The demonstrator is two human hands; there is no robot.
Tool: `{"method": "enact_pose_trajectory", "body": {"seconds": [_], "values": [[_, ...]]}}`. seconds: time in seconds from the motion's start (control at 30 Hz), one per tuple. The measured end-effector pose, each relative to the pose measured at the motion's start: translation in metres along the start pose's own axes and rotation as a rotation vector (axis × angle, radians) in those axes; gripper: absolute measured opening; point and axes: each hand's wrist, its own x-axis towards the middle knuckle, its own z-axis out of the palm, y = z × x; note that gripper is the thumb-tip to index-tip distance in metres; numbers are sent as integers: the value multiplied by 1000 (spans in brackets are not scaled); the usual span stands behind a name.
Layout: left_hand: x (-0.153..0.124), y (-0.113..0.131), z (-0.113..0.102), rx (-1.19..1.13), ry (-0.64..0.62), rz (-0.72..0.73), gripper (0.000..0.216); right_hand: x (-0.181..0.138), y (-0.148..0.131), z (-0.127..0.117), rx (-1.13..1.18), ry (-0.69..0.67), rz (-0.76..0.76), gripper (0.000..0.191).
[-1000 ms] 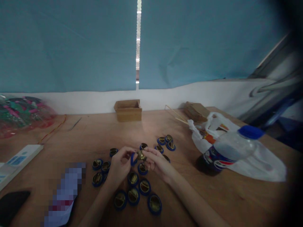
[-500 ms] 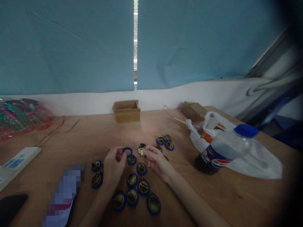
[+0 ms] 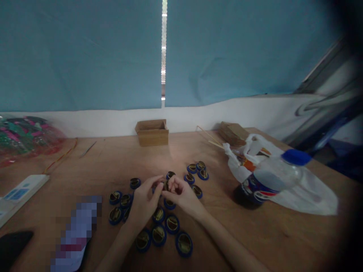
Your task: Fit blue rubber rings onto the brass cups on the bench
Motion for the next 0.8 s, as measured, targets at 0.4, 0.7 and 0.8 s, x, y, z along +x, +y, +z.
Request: {"method": "enact_pose_trajectory", "body": {"seconds": [0.4,0.7,0.8], "values": [[3,-4,1,-414,-75,-98,18,-11,-14,3,-247,-21,-145,21],[1,-3,1,-523,-115,-127,21,-11,-22,-2,-273,-21,-136,29],[0,2,-1,-495,-191,-83,32,-11,-19,-1,-278,14,-134,29]]}}
